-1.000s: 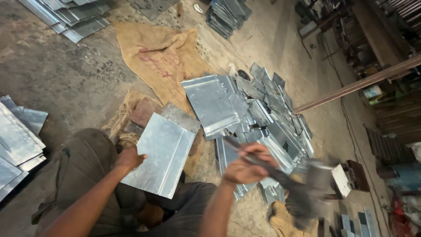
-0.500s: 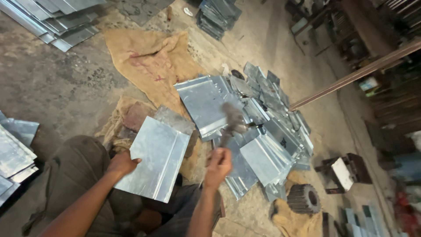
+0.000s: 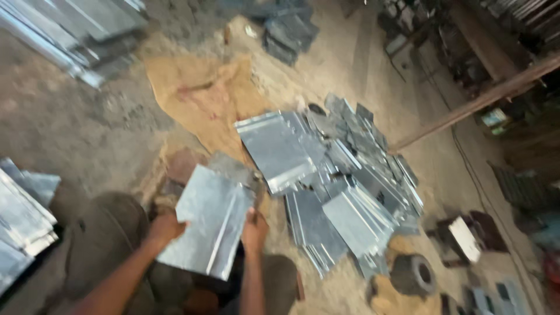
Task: The person uses a hammer to bend and shape edges on metal sheets, working on a floor area with various metal components.
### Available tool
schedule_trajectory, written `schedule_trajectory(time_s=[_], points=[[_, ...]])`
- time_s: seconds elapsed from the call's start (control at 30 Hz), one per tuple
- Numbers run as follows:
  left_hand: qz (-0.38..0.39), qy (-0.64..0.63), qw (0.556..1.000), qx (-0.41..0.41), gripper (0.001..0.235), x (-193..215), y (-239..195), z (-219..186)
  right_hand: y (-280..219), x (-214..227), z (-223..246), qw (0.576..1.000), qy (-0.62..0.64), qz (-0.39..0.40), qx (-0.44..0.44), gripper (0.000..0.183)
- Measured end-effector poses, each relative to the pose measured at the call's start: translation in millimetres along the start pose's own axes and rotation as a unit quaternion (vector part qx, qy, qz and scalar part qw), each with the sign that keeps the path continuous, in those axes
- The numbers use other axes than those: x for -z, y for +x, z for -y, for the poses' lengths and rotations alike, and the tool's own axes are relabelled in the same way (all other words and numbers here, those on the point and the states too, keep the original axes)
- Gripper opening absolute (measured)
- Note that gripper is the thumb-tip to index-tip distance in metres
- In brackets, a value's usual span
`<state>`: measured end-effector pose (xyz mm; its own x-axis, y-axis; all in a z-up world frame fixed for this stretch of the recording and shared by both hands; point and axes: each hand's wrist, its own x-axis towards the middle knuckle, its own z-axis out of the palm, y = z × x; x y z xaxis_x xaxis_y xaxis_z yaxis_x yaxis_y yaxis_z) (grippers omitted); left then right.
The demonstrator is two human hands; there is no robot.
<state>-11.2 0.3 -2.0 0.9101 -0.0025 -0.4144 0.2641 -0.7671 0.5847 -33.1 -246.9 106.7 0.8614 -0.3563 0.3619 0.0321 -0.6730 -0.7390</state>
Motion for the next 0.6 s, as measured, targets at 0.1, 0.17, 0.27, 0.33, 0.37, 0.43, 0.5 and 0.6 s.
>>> schedule_trajectory(time_s=[0.1,0.17,0.27,0.33,0.37,0.43,0.5,0.6], points=[[-0.003,0.000,1.000,-0.008,0.069,11,3,2,-4,64,53,0.986,0.143,-0.001,-0.086,0.035],[-0.009,-0.026,1.000,0.004,0.064,10,-1,-7,4,91,104,0.961,0.271,-0.022,-0.052,0.028],[-0.012,-0.033,0.999,0.027,0.064,25,-11,-14,10,120,163,0.928,0.365,-0.075,-0.009,0.024],[0.003,-0.026,0.999,0.041,0.063,32,-14,-18,17,114,168,0.920,0.377,-0.086,0.065,0.025],[0.002,-0.026,0.999,0.039,0.063,34,-15,-19,17,109,157,0.914,0.382,-0.091,0.104,0.026],[-0.002,-0.031,0.999,0.035,0.063,32,-16,-18,13,76,115,0.914,0.386,-0.092,0.081,0.032],[-0.003,-0.035,0.999,0.029,0.063,27,-13,-14,2,33,57,0.965,0.209,-0.115,0.108,0.037],[-0.011,0.004,1.000,-0.001,0.066,19,-7,-11,-14,-5,-11,0.996,-0.063,-0.033,0.062,0.040]])
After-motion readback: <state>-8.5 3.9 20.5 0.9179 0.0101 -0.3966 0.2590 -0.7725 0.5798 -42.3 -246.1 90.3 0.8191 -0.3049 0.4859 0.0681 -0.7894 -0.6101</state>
